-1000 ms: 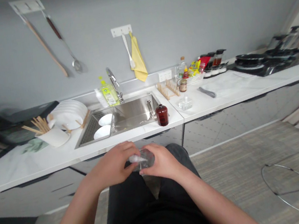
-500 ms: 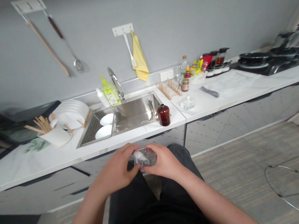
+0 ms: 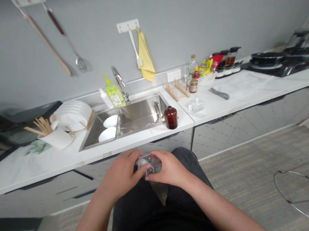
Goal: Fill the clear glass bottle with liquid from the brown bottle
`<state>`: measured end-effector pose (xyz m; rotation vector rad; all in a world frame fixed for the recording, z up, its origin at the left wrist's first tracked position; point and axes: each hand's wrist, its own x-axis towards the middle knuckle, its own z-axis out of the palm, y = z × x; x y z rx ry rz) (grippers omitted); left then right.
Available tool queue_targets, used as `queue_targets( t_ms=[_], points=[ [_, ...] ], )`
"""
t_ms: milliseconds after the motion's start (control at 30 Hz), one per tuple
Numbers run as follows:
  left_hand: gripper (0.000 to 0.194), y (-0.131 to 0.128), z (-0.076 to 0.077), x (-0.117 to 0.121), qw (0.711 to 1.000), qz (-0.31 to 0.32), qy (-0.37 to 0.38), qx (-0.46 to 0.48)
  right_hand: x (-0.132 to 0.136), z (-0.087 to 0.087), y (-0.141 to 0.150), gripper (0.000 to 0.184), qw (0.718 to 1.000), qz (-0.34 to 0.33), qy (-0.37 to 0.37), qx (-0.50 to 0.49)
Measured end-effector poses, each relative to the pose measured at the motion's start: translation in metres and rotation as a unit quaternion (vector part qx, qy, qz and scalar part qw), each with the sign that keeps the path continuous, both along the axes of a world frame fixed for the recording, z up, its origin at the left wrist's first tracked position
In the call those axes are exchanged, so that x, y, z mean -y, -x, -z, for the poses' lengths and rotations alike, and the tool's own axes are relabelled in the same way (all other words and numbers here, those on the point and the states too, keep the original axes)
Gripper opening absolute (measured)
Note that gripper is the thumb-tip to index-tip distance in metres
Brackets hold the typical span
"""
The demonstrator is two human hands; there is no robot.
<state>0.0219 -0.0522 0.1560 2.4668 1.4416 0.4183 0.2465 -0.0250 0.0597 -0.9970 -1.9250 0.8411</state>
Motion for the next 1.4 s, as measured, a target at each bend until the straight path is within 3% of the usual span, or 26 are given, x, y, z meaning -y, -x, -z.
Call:
queue_targets(
  t_ms=[67,167,300,367,433,500,633,700,833,933,1067,1200,1300,1400],
  points=[
    [0.02,-0.002,-0.001,-0.001,1.0,0.024,0.005,-0.02,0.0,0.001,0.001,0.062,1.0,0.005,0.002,0.015],
    [0.042,-0.003,-0.002,-0.004,0.997,0.07,-0.011,0.003,-0.001,0.003,0.003,0.059,1.0,0.006,0.002,0.019],
    [0.021,0.0,-0.002,-0.009,0.999,0.023,-0.017,-0.046,-0.001,0.004,0.003,0.062,1.0,0.005,0.0,0.021],
    [0.019,0.001,-0.001,-0.01,0.997,0.061,-0.011,-0.043,-0.002,0.004,0.002,0.062,1.0,0.006,0.005,0.028],
    [0.031,0.002,0.0,-0.011,0.995,0.098,-0.015,-0.01,-0.002,0.004,0.002,0.059,1.0,0.004,0.01,0.027],
    [0.033,0.003,0.0,-0.012,0.996,0.08,-0.024,0.001,-0.002,0.004,0.002,0.06,1.0,0.005,0.005,0.022],
    [0.016,0.005,0.001,-0.015,0.998,0.044,0.005,-0.048,-0.003,0.005,0.0,0.066,1.0,0.008,-0.006,0.022],
    [0.014,0.007,0.0,-0.015,0.996,0.072,0.019,-0.05,-0.005,0.008,-0.003,0.062,1.0,-0.022,0.019,0.006],
    [0.014,0.011,-0.005,-0.011,0.988,0.152,0.021,-0.026,-0.011,0.017,-0.011,0.06,0.979,-0.145,0.123,-0.07],
    [0.022,0.015,-0.005,-0.011,0.985,0.169,0.03,0.008,-0.016,0.023,-0.011,0.061,0.963,-0.189,0.158,-0.105],
    [0.046,0.031,0.02,-0.023,0.982,0.083,0.019,0.17,-0.023,0.027,-0.001,0.068,0.974,-0.119,0.126,-0.148],
    [0.08,0.049,0.073,-0.034,0.926,0.028,0.086,0.367,-0.031,0.032,0.015,0.074,0.977,-0.045,0.135,-0.159],
    [0.093,0.05,0.108,-0.031,0.905,-0.014,0.135,0.403,-0.038,0.037,0.029,0.082,0.97,-0.063,0.157,-0.174],
    [0.092,0.05,0.126,-0.028,0.902,-0.077,0.121,0.408,-0.047,0.041,0.042,0.091,0.966,-0.098,0.156,-0.181]
  ],
)
